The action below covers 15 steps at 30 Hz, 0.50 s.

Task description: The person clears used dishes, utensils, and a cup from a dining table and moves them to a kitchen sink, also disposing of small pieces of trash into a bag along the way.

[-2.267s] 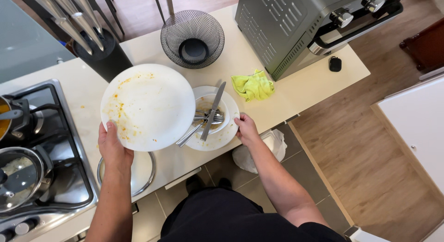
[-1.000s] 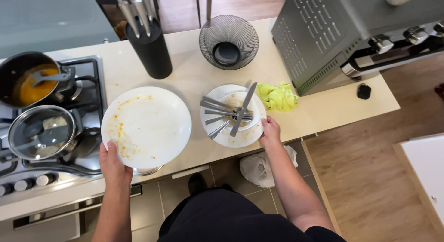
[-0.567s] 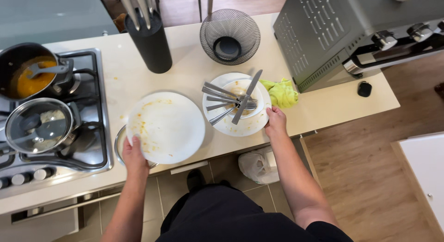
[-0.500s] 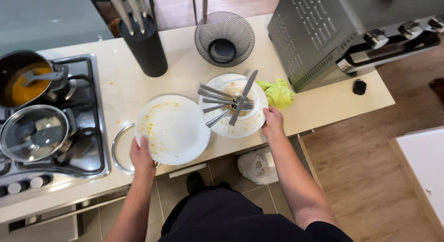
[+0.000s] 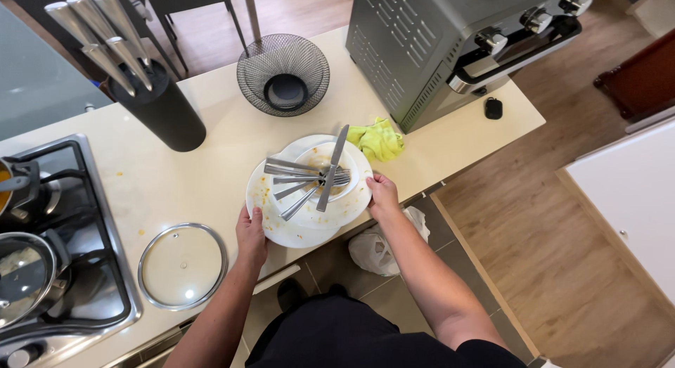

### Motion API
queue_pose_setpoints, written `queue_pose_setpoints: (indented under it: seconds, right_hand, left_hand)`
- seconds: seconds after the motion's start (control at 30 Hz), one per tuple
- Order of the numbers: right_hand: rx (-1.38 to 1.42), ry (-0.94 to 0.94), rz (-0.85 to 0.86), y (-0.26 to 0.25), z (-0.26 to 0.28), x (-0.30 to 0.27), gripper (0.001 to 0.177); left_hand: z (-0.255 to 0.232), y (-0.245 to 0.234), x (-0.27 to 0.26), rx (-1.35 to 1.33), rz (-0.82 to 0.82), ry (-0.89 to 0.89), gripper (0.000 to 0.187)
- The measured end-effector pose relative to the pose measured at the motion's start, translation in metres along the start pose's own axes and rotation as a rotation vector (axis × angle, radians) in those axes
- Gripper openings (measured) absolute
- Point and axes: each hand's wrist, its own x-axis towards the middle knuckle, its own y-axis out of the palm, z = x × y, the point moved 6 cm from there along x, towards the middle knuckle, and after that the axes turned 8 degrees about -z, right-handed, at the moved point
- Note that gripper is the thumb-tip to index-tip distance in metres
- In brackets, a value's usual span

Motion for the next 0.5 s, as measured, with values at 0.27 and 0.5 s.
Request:
queue_pose_setpoints:
  seconds: [0.27,0.5]
  right_hand:
    - [-0.006,0.021,-0.007,-0.005,-0.009,-0.002,0.011]
    - [-0.056,0.011,0.018,-0.001,-0.021,0.001,0.012]
  left_hand:
    - [-0.01,0.007,0.02,0.477,0.106,0.073,0.034]
    - [-0.014,0.003,0.023,0.692,0.036,0.094,0.051]
